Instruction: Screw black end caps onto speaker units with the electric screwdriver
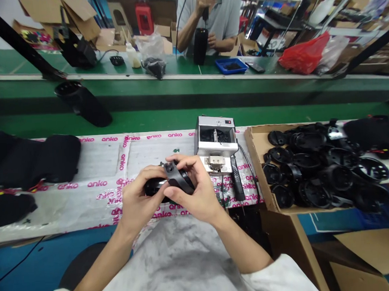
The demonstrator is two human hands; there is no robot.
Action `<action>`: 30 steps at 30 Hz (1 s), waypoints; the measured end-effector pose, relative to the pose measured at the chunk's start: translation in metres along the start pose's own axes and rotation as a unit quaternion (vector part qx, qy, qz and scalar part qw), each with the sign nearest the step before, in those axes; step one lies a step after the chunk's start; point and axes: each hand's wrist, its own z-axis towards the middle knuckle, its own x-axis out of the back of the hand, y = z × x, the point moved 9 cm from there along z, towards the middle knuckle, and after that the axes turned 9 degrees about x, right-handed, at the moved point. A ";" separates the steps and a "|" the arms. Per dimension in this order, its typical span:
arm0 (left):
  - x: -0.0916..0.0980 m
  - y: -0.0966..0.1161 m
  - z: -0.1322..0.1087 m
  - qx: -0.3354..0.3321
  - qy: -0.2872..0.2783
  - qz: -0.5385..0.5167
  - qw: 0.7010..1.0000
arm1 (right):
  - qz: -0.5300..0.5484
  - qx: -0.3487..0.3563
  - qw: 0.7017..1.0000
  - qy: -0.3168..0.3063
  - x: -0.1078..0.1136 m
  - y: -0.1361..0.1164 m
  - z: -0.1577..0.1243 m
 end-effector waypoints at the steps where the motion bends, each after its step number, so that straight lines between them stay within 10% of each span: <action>1: 0.000 -0.002 -0.001 -0.003 -0.006 -0.003 1.000 | -0.007 0.004 1.000 0.008 0.000 0.000 0.000; 11: 0.003 -0.033 -0.017 0.035 0.033 -0.031 0.998 | -0.252 0.039 0.947 -0.196 -0.033 -0.020 -0.015; 18: 0.002 -0.056 -0.020 0.128 0.026 -0.316 0.940 | -0.373 0.102 0.917 -0.096 -0.012 -0.025 -0.008; 24: -0.012 -0.061 -0.020 0.177 -0.047 -0.169 0.968 | -0.319 0.014 0.944 -0.077 -0.001 0.002 -0.014; 30: -0.014 -0.070 -0.027 0.159 0.045 -0.188 0.968 | -0.095 -0.054 0.993 0.049 0.008 0.050 -0.042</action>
